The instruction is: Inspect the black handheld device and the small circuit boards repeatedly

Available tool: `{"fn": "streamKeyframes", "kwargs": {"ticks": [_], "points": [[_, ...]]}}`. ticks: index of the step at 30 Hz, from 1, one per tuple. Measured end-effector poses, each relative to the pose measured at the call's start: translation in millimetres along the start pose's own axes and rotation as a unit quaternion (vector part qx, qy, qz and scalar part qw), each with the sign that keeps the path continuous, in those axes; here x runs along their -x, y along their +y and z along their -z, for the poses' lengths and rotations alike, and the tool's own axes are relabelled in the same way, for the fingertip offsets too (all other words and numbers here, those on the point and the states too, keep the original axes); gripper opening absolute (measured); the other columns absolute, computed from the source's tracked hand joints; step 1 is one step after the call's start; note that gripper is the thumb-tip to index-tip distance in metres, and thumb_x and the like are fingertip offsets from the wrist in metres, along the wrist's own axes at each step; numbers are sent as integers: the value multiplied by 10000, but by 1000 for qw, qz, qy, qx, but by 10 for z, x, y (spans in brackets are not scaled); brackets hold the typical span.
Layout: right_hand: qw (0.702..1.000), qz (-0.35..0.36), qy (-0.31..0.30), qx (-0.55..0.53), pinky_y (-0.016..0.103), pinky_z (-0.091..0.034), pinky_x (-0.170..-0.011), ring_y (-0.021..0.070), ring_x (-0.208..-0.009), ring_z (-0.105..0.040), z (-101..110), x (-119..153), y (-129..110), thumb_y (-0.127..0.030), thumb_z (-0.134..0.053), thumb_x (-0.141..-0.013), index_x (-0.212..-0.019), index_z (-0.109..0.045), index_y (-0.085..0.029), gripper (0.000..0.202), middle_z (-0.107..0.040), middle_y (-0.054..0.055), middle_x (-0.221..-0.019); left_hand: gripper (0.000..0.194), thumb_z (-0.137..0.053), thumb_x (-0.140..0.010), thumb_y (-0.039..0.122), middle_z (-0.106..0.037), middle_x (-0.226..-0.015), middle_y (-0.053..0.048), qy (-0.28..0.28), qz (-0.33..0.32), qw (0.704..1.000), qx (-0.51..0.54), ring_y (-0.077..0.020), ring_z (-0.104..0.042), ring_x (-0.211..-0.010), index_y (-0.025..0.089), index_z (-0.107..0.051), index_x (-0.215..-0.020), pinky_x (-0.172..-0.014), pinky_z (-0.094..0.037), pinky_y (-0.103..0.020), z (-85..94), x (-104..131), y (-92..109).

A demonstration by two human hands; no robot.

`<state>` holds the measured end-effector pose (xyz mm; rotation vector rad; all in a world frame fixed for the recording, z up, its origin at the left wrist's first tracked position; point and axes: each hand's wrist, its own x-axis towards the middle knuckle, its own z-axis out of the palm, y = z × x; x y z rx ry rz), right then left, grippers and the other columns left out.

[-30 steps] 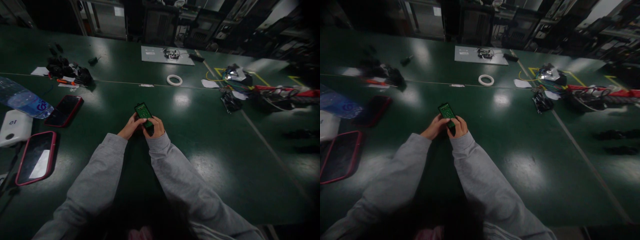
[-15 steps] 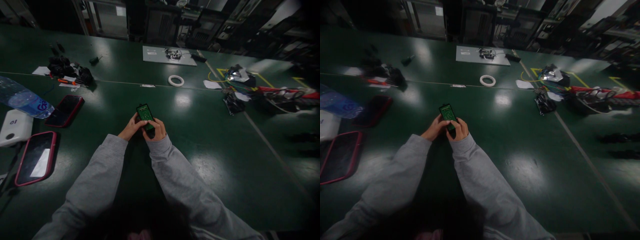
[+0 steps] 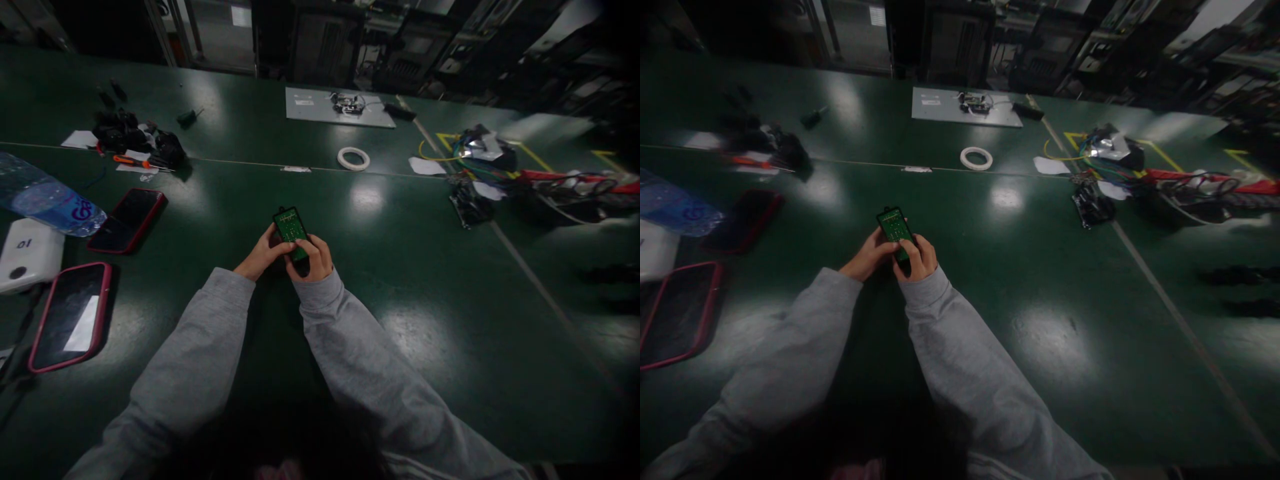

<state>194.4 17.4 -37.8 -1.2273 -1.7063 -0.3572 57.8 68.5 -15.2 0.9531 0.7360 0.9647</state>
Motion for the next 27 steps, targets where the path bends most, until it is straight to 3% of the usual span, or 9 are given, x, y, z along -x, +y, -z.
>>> {"fn": "streamKeyframes", "kwargs": {"ticks": [11,18,27], "points": [[999,-26,-45,5,443,-591,-919,225,-1086,-614,-9,55,40,-277,-627,-852,-1187,-503,-238,359,-552,114,-1223,628,-826,-624,299,-674,-1062,-60,-1,9,1000,6,-246,-615,-1056,212,-593,-1201,-987,-437,-422,5,-5,-6],[1000,-4,-15,8,380,-596,-908,199,-1075,-609,11,25,18,-258,-635,-858,-1227,-505,-221,393,-553,115,-1210,635,-826,-625,303,-665,-1065,-63,-6,10,1000,5,-238,-612,-1030,197,-582,-1201,-958,-443,-405,24,-17,-19],[1000,11,8,-11,386,-584,-912,207,-1078,-608,-10,26,36,-236,-658,-832,-1241,-515,-226,433,-557,108,-1229,674,-836,-605,313,-671,-1073,-62,-8,5,1000,-1,-231,-615,-1020,187,-562,-1208,-930,-458,-388,48,-46,-55]]}}
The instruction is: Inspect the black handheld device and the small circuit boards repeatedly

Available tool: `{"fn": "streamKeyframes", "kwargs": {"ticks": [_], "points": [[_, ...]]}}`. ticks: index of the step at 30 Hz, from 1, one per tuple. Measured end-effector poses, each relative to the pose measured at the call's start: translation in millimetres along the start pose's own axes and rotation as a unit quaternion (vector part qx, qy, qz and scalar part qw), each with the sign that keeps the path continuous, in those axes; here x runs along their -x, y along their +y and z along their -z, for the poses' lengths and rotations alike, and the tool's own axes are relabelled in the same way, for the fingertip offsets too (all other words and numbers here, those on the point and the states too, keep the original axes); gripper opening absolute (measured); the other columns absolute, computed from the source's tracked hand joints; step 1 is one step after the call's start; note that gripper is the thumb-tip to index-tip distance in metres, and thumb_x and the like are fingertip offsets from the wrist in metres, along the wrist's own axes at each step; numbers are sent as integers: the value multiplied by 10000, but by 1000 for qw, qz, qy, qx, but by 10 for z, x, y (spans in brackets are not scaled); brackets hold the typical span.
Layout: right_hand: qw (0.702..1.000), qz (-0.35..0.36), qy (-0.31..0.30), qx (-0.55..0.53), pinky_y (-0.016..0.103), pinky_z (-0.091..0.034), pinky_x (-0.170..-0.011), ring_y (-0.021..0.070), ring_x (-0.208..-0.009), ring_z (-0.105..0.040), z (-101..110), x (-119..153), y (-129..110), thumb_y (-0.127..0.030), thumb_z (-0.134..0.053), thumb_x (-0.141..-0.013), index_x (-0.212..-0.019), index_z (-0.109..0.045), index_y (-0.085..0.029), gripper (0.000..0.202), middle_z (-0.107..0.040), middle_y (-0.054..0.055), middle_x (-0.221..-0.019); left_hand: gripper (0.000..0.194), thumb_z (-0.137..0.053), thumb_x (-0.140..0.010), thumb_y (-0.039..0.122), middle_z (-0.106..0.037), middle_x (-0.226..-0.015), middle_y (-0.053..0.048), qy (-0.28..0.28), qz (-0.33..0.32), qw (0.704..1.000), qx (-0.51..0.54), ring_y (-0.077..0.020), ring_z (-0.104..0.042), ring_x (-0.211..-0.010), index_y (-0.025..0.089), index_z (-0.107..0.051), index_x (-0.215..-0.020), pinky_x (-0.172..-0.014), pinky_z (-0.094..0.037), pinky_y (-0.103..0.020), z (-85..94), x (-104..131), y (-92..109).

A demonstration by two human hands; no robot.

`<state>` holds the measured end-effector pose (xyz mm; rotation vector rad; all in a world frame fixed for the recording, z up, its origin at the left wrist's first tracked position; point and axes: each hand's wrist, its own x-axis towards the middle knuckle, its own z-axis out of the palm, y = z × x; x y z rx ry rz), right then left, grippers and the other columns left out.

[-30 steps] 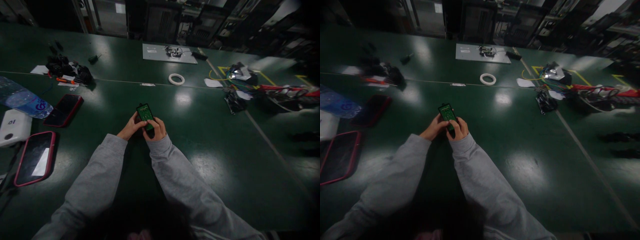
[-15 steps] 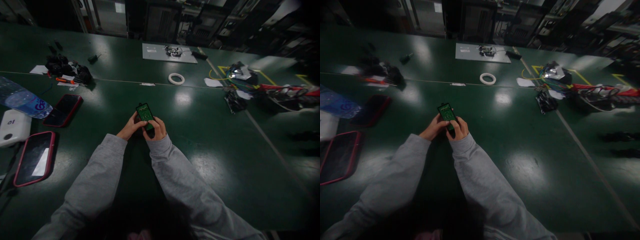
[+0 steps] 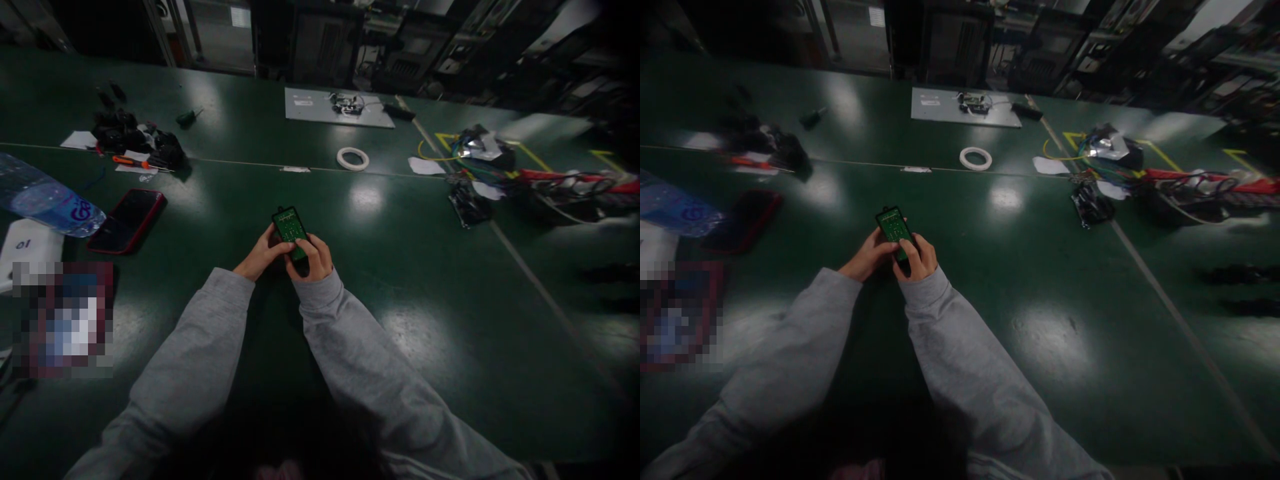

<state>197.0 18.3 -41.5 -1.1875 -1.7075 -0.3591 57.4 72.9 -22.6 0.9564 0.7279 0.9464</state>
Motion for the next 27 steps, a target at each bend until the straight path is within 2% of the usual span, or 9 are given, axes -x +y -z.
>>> {"fn": "streamKeyframes", "kwargs": {"ticks": [5,12,27], "points": [[1000,3,9,-7,374,-591,-898,210,-1065,-610,6,-22,-20,-216,-684,-817,-1195,-527,-201,409,-569,123,-1197,667,-840,-596,314,-672,-1058,-57,4,0,1000,6,-221,-619,-994,190,-567,-1192,-914,-463,-380,-13,2,12],[1000,-5,-4,-2,384,-592,-903,207,-1079,-614,25,-16,-14,-233,-663,-834,-1215,-518,-218,408,-567,114,-1217,692,-847,-595,309,-666,-1060,-56,7,10,1000,12,-214,-618,-987,185,-555,-1211,-907,-461,-369,-19,8,20],[1000,-7,8,2,391,-594,-899,209,-1073,-625,1,-5,-8,-240,-657,-833,-1227,-527,-215,415,-586,117,-1212,673,-825,-613,307,-663,-1088,-62,4,9,1000,5,-224,-618,-1015,193,-561,-1222,-923,-462,-381,-19,12,15]]}}
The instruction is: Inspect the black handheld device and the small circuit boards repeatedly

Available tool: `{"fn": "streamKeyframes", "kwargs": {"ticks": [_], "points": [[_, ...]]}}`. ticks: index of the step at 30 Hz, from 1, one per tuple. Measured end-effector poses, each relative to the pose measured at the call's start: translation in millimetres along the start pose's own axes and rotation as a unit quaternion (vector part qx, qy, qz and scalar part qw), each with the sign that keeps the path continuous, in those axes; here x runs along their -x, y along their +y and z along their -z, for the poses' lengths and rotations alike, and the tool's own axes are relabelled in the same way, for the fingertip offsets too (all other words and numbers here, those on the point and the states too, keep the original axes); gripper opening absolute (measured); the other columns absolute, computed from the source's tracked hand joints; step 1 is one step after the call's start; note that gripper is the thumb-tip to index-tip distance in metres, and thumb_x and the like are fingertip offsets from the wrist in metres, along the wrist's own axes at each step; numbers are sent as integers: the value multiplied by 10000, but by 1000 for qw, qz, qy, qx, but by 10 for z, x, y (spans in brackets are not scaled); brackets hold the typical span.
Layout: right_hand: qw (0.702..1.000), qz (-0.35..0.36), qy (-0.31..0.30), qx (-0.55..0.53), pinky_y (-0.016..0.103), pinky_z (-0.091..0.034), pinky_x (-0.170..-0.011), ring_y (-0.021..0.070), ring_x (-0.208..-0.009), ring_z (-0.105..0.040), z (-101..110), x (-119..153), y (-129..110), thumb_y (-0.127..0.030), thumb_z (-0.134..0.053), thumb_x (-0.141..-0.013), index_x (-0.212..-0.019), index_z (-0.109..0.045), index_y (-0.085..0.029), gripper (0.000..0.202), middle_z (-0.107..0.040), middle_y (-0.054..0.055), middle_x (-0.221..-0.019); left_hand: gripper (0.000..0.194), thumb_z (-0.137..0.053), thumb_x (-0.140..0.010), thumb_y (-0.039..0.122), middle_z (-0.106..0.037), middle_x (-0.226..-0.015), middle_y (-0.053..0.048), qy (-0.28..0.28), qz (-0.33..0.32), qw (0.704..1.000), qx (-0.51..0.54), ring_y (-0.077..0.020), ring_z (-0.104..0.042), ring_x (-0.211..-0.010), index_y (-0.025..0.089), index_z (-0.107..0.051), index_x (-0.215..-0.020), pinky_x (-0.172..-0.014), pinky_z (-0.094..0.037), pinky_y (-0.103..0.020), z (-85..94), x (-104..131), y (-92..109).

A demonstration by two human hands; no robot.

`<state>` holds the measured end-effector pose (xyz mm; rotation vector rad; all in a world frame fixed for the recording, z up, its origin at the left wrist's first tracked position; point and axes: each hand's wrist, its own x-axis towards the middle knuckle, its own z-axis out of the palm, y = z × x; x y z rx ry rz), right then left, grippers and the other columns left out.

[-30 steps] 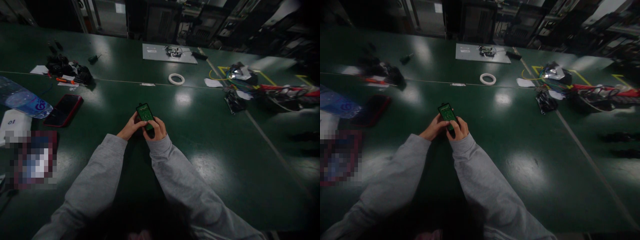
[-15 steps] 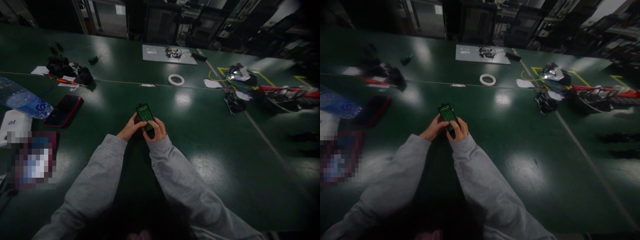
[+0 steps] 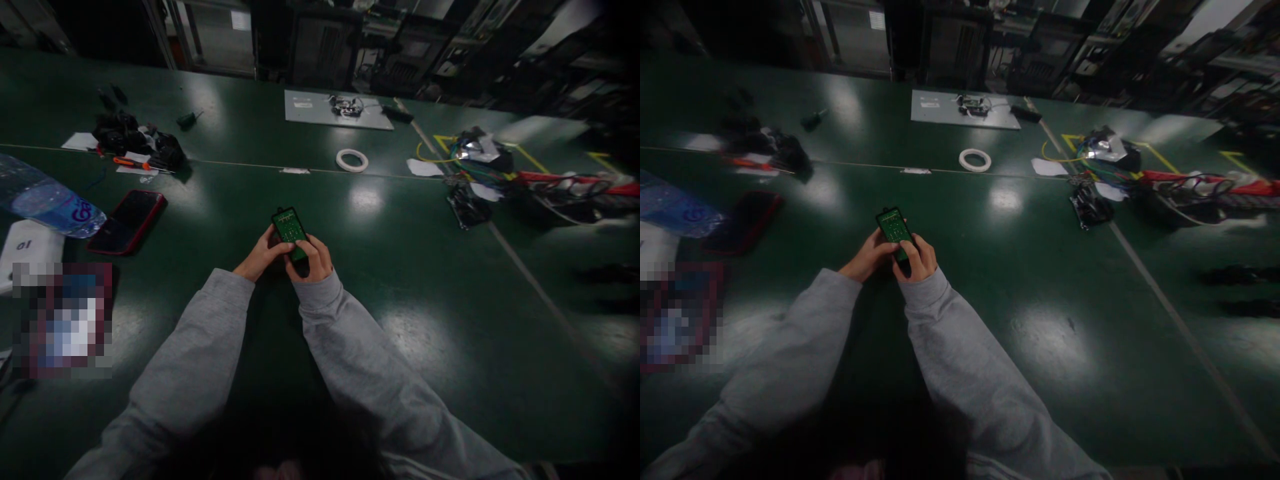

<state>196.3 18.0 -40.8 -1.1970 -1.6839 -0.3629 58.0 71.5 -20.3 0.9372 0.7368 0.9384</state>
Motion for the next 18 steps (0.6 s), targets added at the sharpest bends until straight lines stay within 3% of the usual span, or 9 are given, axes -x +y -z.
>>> {"fn": "streamKeyframes", "kwargs": {"ticks": [18], "points": [[1000,5,15,-8,372,-592,-896,203,-1065,-624,6,-27,-19,-227,-667,-821,-1198,-533,-213,401,-593,114,-1200,673,-821,-627,311,-659,-1105,-67,3,-2,1000,-7,-230,-612,-1040,194,-555,-1234,-940,-459,-390,18,-7,-13]]}}
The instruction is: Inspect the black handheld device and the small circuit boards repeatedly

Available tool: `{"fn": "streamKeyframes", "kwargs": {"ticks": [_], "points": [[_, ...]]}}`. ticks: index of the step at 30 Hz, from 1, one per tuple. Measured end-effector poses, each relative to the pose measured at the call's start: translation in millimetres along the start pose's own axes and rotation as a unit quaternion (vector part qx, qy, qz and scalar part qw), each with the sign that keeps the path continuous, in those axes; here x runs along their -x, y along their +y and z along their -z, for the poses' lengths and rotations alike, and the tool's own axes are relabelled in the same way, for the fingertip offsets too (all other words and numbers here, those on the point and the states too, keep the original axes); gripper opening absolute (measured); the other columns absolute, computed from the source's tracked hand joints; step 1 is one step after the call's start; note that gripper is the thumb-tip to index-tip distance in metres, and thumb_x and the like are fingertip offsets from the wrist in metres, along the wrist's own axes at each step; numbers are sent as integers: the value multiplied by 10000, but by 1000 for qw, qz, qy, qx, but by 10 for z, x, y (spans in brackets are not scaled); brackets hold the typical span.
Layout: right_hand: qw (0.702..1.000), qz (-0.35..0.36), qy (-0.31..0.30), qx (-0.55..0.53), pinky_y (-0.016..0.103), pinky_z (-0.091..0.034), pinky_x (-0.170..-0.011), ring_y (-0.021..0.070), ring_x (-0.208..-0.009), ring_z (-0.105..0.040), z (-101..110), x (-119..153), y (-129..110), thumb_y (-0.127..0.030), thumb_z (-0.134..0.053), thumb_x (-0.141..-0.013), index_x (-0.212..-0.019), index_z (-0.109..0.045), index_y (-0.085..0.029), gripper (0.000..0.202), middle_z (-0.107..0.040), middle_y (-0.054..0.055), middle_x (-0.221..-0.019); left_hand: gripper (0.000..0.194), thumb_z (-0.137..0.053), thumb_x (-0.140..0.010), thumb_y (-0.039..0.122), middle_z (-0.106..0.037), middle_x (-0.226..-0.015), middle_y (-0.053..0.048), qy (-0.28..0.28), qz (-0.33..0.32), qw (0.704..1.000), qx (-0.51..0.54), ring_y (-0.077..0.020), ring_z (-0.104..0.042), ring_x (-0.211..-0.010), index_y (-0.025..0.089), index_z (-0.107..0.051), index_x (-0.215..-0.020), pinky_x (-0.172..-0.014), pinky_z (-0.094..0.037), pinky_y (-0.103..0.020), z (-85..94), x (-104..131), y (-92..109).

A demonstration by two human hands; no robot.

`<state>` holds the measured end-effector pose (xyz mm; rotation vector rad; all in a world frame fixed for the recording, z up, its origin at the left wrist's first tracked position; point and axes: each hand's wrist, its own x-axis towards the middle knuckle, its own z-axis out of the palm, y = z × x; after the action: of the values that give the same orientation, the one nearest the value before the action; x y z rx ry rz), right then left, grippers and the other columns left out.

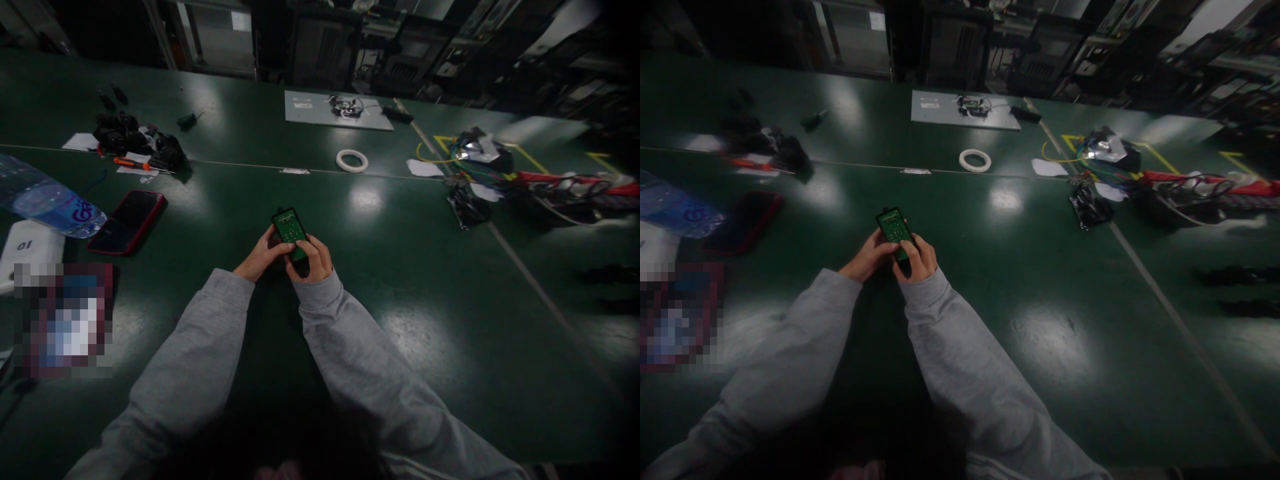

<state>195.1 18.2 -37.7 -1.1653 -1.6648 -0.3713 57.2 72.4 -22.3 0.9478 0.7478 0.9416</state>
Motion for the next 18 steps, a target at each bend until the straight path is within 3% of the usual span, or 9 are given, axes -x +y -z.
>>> {"fn": "streamKeyframes", "kwargs": {"ticks": [18], "points": [[1000,2,-10,11,376,-599,-901,204,-1067,-628,11,-11,-9,-230,-672,-830,-1218,-530,-212,414,-588,116,-1202,680,-829,-615,311,-658,-1069,-60,-3,1,1000,4,-227,-616,-1019,184,-553,-1223,-937,-463,-393,-33,18,42]]}}
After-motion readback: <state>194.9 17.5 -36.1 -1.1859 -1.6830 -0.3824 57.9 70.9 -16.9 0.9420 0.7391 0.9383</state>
